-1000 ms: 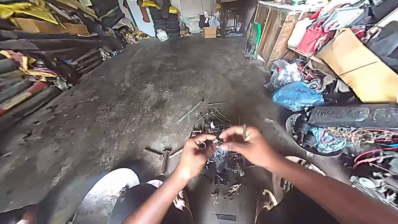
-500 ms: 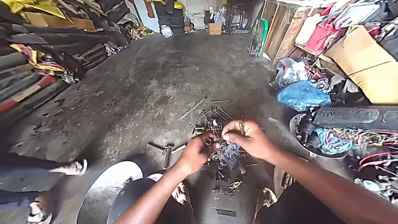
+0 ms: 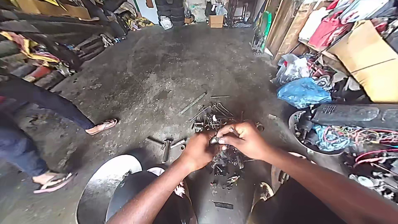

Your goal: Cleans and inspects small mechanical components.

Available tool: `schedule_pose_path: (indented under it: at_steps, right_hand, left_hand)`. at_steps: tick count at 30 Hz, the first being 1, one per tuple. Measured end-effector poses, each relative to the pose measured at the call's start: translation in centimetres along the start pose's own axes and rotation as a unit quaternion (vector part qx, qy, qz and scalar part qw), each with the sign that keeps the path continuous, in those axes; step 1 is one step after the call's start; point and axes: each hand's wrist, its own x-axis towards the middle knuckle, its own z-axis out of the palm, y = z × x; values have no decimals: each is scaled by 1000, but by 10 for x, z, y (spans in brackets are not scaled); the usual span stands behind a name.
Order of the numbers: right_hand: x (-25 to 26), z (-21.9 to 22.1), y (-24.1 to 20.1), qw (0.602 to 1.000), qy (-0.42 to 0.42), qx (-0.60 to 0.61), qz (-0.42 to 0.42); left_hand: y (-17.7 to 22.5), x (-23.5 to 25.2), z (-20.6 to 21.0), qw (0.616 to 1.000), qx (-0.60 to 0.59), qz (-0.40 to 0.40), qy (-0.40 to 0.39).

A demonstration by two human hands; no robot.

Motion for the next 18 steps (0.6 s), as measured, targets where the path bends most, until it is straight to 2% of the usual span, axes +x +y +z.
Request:
schedule_pose_path:
  at_steps: [3,5,7,12,15,18]
  right_hand:
    - [-1,2,-1,996,22,-73,-34]
    - [-2,2,-2,995,35,-76,-45]
    - [-4,3,-4,996,46,-58,-50]
    - [-7,10,-12,998,64,2,-19]
    - [-4,3,-11,999,35,1,21]
    - [-5,-9,-16,996,2,-73,56]
  left_hand:
    - [-2,-1,1,999,-23,48,3]
    - [-4,-3,0,995,-54,83,-2]
    - [-6,-4,0,991,-99,85,-10]
    - [-8,-3,6,978,-203,30,-24]
    - [-6,-4,8,943,-330,-17,-27]
    - [-4,-5,5,909,-407,-88,-20]
